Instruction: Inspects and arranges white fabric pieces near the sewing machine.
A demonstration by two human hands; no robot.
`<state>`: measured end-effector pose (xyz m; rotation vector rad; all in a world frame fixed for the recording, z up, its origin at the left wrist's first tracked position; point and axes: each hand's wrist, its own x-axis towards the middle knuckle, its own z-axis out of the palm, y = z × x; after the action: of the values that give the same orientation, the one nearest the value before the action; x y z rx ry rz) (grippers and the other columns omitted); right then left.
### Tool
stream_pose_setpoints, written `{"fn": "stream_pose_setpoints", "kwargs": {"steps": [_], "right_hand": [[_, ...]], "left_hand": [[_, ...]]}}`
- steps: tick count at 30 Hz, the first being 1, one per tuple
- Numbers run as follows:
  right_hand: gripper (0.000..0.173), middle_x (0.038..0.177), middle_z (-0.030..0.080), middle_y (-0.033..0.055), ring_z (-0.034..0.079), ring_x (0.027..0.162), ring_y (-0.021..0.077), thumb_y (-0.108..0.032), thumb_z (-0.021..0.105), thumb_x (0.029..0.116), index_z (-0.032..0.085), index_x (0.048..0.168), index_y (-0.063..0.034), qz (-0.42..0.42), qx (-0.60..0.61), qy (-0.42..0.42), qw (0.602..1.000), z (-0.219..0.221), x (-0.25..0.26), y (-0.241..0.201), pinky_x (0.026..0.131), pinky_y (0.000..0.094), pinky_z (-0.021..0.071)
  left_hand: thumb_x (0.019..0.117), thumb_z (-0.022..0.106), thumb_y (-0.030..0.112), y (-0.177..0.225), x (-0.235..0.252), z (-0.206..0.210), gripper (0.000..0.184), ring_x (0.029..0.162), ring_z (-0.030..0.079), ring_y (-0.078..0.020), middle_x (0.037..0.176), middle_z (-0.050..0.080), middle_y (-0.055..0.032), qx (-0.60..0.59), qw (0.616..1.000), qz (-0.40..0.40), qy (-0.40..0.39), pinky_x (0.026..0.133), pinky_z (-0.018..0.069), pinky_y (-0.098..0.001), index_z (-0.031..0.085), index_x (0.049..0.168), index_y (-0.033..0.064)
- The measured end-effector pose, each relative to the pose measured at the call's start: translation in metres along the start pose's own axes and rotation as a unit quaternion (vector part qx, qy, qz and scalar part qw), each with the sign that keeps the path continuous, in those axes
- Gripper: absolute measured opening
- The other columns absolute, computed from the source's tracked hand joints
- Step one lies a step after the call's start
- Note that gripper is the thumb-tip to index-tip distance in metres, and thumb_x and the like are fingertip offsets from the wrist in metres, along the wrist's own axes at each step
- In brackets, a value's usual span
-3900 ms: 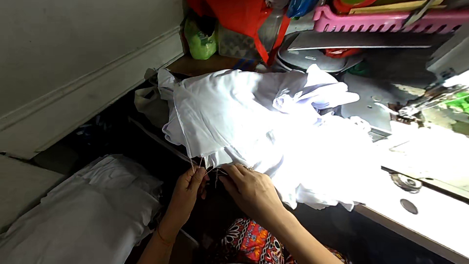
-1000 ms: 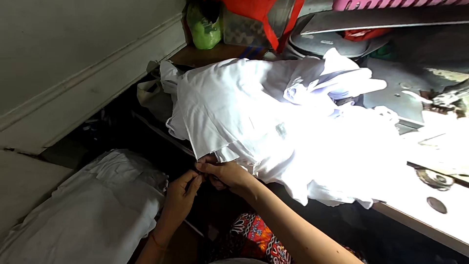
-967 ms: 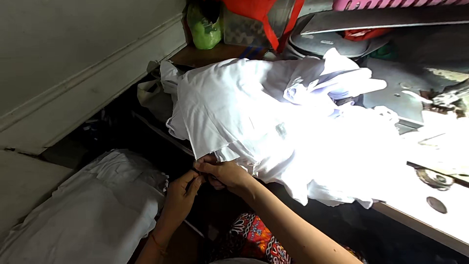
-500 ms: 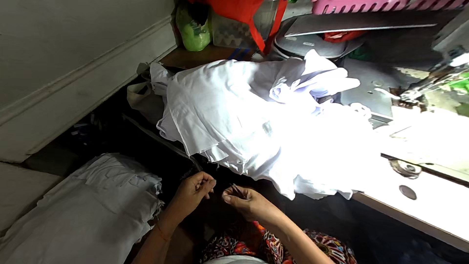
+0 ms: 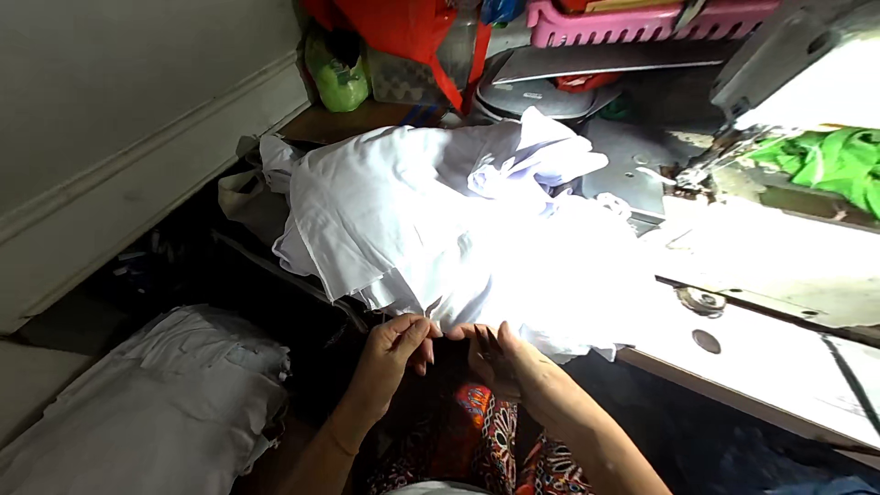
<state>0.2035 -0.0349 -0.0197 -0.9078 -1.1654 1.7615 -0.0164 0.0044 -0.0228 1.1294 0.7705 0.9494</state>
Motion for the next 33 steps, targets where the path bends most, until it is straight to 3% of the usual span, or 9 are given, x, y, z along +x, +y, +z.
{"fn": "stream_pose_setpoints", "kwargs": {"steps": [5,8,12,17,23,28,30,32,33], "right_hand": [[0.027,0.073,0.051,-0.0103,0.036,0.050,-0.0028,-0.030,0.051,0.1064,0.069,0.120,-0.0152,0.063,-0.044,0.028,0.997,0.013,0.023,-0.005,0.044,0.0141,0.0306],[0.021,0.081,0.065,-0.0032,0.041,0.049,-0.0022,-0.027,0.060,0.1032,0.072,0.112,-0.0121,0.078,-0.030,0.036,0.996,0.025,0.041,-0.012,0.043,0.0143,0.0323],[0.022,0.067,0.058,-0.0054,0.040,0.048,-0.0020,-0.022,0.056,0.1049,0.074,0.104,-0.0099,0.054,-0.058,0.047,0.996,0.034,0.054,-0.017,0.044,0.0145,0.0309],[0.024,0.068,0.054,-0.0059,0.037,0.047,-0.0014,-0.026,0.052,0.1056,0.072,0.105,-0.0142,0.026,-0.050,0.075,0.996,0.025,0.050,-0.010,0.043,0.0151,0.0312],[0.036,0.068,0.049,-0.0042,0.036,0.044,-0.0006,-0.052,0.053,0.1020,0.059,0.123,-0.0235,-0.007,0.078,0.071,0.994,0.012,0.044,-0.011,0.040,0.0140,0.0331],[0.040,0.068,0.048,-0.0062,0.035,0.044,-0.0027,-0.058,0.057,0.0985,0.061,0.120,-0.0244,-0.026,0.094,0.043,0.994,0.006,0.044,-0.005,0.040,0.0126,0.0321],[0.040,0.067,0.048,-0.0083,0.034,0.044,-0.0045,-0.054,0.058,0.0999,0.067,0.125,-0.0240,-0.038,0.092,0.034,0.994,0.004,0.042,0.002,0.040,0.0115,0.0305],[0.029,0.065,0.049,-0.0105,0.034,0.045,-0.0054,-0.042,0.059,0.1027,0.070,0.116,-0.0195,-0.024,0.060,0.033,0.997,0.006,0.041,0.006,0.041,0.0117,0.0297],[0.024,0.065,0.049,-0.0109,0.035,0.046,-0.0049,-0.035,0.059,0.1029,0.071,0.114,-0.0172,-0.011,0.029,0.036,0.999,0.008,0.040,0.009,0.042,0.0127,0.0297]], "left_hand": [[0.1076,0.048,0.013,-0.002,-0.014,-0.007,0.026,0.066,0.061,-0.0051,0.074,0.064,0.0031,0.038,0.999,0.029,0.014,0.065,0.0544,-0.0211,0.071,0.101,0.0033],[0.1060,0.051,0.013,-0.001,-0.015,-0.008,0.025,0.065,0.062,-0.0048,0.073,0.065,0.0036,0.080,0.996,0.041,0.019,0.065,0.0546,-0.0210,0.071,0.095,0.0030],[0.1050,0.053,0.016,-0.004,-0.018,-0.012,0.026,0.066,0.061,-0.0003,0.073,0.065,0.0058,0.186,0.980,0.051,-0.050,0.067,0.0531,-0.0189,0.070,0.090,0.0034],[0.1059,0.052,0.022,-0.012,-0.027,-0.032,0.031,0.085,0.068,-0.0063,0.094,0.073,-0.0044,0.272,0.953,-0.036,-0.128,0.083,0.0567,-0.0271,0.074,0.104,-0.0002],[0.1079,0.044,0.027,0.013,-0.004,-0.048,0.032,0.055,0.053,-0.0020,0.064,0.056,0.0076,0.184,0.974,-0.039,0.130,0.057,0.0478,-0.0192,0.067,0.097,0.0069],[0.1048,0.055,0.020,0.061,0.023,-0.056,0.027,0.051,0.047,-0.0023,0.060,0.052,0.0062,0.180,0.973,0.091,0.114,0.051,0.0426,-0.0171,0.064,0.080,0.0140],[0.1044,0.054,0.019,0.084,0.035,-0.053,0.023,0.063,0.054,0.0000,0.070,0.058,0.0096,0.190,0.958,0.174,0.123,0.063,0.0489,-0.0184,0.065,0.084,0.0163],[0.1059,0.051,0.018,0.096,0.053,-0.056,0.021,0.107,0.062,-0.0052,0.111,0.068,0.0024,0.302,0.918,0.244,0.085,0.098,0.0515,-0.0295,0.069,0.112,0.0088],[0.1047,0.050,0.016,0.095,0.066,-0.060,0.031,0.133,0.053,-0.0145,0.136,0.063,-0.0041,0.375,0.888,0.262,0.039,0.115,0.0412,-0.0409,0.066,0.129,0.0065]]}}
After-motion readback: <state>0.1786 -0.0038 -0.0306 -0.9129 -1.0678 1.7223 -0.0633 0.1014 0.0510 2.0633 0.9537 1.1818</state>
